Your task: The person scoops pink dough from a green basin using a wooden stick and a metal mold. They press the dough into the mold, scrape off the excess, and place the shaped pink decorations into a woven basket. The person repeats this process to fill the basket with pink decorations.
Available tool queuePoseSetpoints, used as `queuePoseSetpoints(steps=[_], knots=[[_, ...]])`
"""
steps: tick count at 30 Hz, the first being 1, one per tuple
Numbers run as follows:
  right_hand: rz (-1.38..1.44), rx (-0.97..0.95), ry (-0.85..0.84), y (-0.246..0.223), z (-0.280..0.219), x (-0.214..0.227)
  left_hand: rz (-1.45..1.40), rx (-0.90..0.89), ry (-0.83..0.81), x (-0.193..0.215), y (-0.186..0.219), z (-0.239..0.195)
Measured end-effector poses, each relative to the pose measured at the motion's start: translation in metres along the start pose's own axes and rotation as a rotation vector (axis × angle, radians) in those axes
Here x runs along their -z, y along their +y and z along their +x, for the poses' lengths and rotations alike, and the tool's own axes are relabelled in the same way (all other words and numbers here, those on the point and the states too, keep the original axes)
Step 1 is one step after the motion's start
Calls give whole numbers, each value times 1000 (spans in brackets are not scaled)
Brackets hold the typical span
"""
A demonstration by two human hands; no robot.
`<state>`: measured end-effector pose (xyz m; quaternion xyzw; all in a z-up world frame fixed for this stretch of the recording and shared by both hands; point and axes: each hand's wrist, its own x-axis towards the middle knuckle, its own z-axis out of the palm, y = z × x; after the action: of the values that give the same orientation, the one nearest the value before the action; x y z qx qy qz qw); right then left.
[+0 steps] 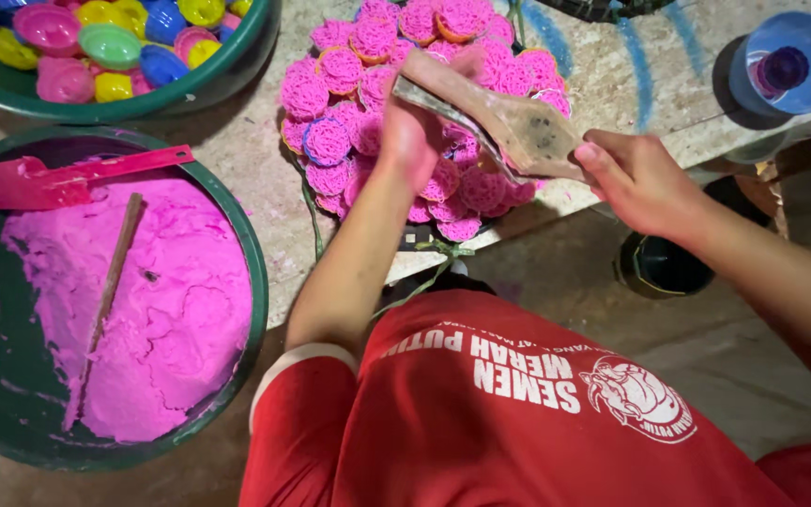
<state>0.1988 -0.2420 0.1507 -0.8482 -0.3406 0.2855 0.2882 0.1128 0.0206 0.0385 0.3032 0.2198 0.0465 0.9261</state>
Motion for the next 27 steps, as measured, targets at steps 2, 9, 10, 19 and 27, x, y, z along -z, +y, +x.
queuePoseSetpoints(steps=[2,9,10,19,27], knots=[[2,58,10,8,-3,1,356,160,15,15,-24,2],[78,137,180,52,5,-7,1180,-103,-74,28,-57,-32],[128,143,196,58,6,-6,1349,-207,-104,22,-54,-49],[311,359,108,29,3,21,1785,-685,104,-42,3,-164],[-347,1251,-9,-108,5,68,1721,-602,-325,-72,25,-189]])
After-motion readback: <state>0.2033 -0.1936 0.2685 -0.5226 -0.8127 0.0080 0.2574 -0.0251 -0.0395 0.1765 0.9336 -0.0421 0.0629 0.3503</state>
